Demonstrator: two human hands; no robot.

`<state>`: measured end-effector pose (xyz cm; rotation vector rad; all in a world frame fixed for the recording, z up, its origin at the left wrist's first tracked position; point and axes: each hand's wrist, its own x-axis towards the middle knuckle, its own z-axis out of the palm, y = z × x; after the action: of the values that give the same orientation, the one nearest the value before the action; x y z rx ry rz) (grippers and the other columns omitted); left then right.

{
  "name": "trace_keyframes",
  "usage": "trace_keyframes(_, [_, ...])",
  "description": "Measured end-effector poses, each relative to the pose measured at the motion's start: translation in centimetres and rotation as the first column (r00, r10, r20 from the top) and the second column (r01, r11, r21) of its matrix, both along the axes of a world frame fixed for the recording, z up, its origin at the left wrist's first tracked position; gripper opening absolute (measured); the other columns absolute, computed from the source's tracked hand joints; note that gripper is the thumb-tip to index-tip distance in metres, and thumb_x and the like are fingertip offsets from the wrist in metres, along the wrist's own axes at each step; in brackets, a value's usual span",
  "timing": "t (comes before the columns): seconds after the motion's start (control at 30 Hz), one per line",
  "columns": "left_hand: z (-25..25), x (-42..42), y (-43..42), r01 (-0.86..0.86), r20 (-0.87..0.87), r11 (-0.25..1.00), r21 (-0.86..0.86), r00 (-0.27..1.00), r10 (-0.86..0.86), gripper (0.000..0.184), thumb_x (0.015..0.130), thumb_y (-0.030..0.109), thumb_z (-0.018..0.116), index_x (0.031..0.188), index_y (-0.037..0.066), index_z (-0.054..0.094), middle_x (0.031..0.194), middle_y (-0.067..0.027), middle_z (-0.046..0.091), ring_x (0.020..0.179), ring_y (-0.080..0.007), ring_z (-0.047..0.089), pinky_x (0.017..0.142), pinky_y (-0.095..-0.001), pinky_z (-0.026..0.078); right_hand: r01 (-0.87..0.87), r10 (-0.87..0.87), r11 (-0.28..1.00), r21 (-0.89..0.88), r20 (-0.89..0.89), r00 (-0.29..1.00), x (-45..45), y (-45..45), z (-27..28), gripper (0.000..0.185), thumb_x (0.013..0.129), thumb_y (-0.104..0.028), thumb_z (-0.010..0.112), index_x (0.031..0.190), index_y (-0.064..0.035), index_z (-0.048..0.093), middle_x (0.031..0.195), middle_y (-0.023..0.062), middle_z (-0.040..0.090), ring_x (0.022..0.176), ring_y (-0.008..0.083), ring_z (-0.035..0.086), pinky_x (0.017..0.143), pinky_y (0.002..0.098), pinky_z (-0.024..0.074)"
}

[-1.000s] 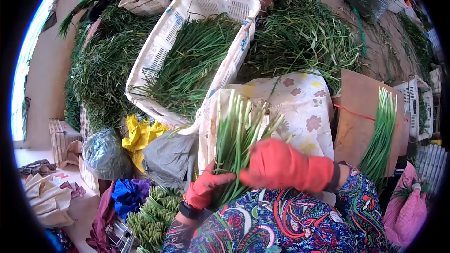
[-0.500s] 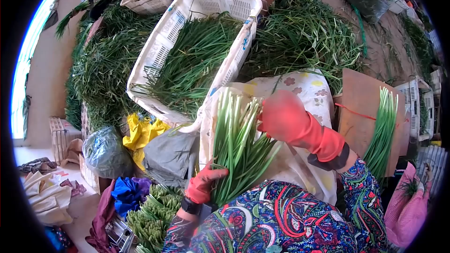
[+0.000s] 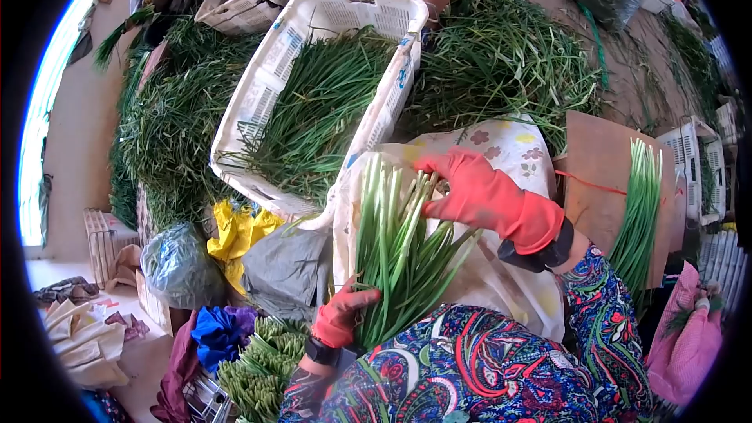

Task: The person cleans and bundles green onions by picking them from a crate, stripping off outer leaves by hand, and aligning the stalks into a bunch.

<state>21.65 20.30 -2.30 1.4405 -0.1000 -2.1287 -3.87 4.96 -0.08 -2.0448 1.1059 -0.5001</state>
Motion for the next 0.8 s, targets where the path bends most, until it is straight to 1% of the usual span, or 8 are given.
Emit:
trace_keyframes(0.23, [-1.7, 0.9, 0.9, 0.065, 0.044, 0.990, -0.124, 0.997, -0.060, 0.051, 0.071, 0.003, 0.066, 0.117, 0.000, 0.045, 0.092, -0.0062, 0.061, 0.084, -0.0173, 0.059, 0.080, -0.0299, 0.047, 0.051, -0.485, 0.599, 0.799, 0.312, 0.817, 0.3, 0.0, -1.3, 0.012, 0.084, -0.007, 0.051, 0.092, -0.0019, 0.057, 0.078, 0.0036, 0.060, 0.078, 0.0142, 0.059, 0.077, 0.0257, 0.0467])
trace_keyframes(0.3, [-2.3, 1.1, 1.2, 0.070, 0.045, 0.989, -0.126, 0.997, -0.065, 0.054, 0.071, 0.003, 0.066, 0.120, 0.000, 0.042, 0.091, -0.0063, 0.061, 0.085, -0.0172, 0.059, 0.081, -0.0297, 0.046, 0.221, -0.198, 0.972, -0.081, 0.226, 0.954, 0.1, -0.1, -1.8, 0.010, 0.084, -0.011, 0.051, 0.088, -0.0043, 0.058, 0.074, 0.0034, 0.060, 0.073, 0.0124, 0.060, 0.079, 0.0279, 0.0458])
trace_keyframes(0.33, [-1.6, 0.7, 0.8, 0.027, 0.019, 0.996, -0.088, 0.999, -0.025, 0.057, 0.071, 0.002, 0.066, 0.121, 0.000, 0.041, 0.091, -0.0064, 0.061, 0.085, -0.0170, 0.059, 0.081, -0.0297, 0.046, 0.143, -0.118, 0.820, -0.554, 0.080, 0.990, 0.0, -0.3, -1.8, 0.010, 0.084, -0.013, 0.052, 0.086, -0.0055, 0.058, 0.072, 0.0033, 0.060, 0.070, 0.0115, 0.060, 0.080, 0.0290, 0.0453])
trace_keyframes(0.37, [-1.0, 0.3, 0.4, -0.015, -0.005, 0.999, -0.050, 1.000, 0.015, 0.059, 0.071, 0.002, 0.067, 0.123, 0.000, 0.039, 0.090, -0.0064, 0.061, 0.085, -0.0169, 0.059, 0.082, -0.0296, 0.046, 0.184, -0.122, 0.889, -0.418, 0.170, 0.978, -0.7, -0.7, -1.5, 0.011, 0.086, -0.015, 0.051, 0.082, -0.0072, 0.058, 0.070, 0.0025, 0.059, 0.066, 0.0149, 0.058, 0.082, 0.0300, 0.0439])
trace_keyframes(0.4, [-0.7, 0.2, 0.2, -0.029, -0.014, 0.999, -0.030, 1.000, 0.028, 0.060, 0.070, 0.002, 0.067, 0.123, 0.000, 0.038, 0.090, -0.0065, 0.061, 0.085, -0.0168, 0.059, 0.082, -0.0296, 0.046, 0.320, -0.463, 0.884, 0.341, 0.540, 0.703, -0.6, -0.8, -1.1, 0.011, 0.086, -0.017, 0.053, 0.079, -0.0086, 0.056, 0.067, -0.0002, 0.058, 0.062, 0.0157, 0.056, 0.084, 0.0294, 0.0429])
trace_keyframes(0.47, [-0.2, 0.2, 0.3, -0.058, -0.026, 0.998, 0.018, 0.998, 0.059, 0.062, 0.070, 0.002, 0.067, 0.124, 0.000, 0.037, 0.091, -0.0068, 0.061, 0.085, -0.0168, 0.059, 0.082, -0.0294, 0.046, 0.129, -0.213, 0.812, -0.570, -0.082, 0.974, -2.7, -1.7, 0.8, 0.014, 0.085, -0.019, 0.056, 0.076, -0.0073, 0.055, 0.065, -0.0027, 0.058, 0.060, 0.0120, 0.055, 0.084, 0.0279, 0.0416])
trace_keyframes(0.67, [-0.6, 0.7, 0.2, -0.006, -0.034, 0.999, 0.032, 0.999, 0.007, 0.061, 0.070, 0.001, 0.067, 0.124, 0.000, 0.037, 0.097, -0.0073, 0.060, 0.086, -0.0180, 0.059, 0.080, -0.0296, 0.047, 0.251, -0.247, 0.960, 0.124, 0.795, 0.554, -3.2, -2.5, 0.7, 0.029, 0.087, -0.005, 0.049, 0.115, -0.0046, 0.052, 0.125, 0.0090, 0.048, 0.112, 0.0174, 0.047, 0.102, 0.0300, 0.0265])
trace_keyframes(0.8, [1.1, -0.4, -0.2, -0.050, -0.046, 0.993, -0.110, 0.998, 0.045, 0.060, 0.071, 0.003, 0.064, 0.125, 0.002, 0.037, 0.099, -0.0079, 0.060, 0.089, -0.0195, 0.059, 0.081, -0.0320, 0.047, 0.225, -0.841, 0.532, 0.816, 0.478, 0.254, -10.1, -3.9, -7.5, 0.063, 0.086, -0.039, 0.048, 0.137, -0.0097, 0.024, 0.136, 0.0065, 0.036, 0.124, 0.0219, 0.035, 0.104, 0.0375, 0.0220])
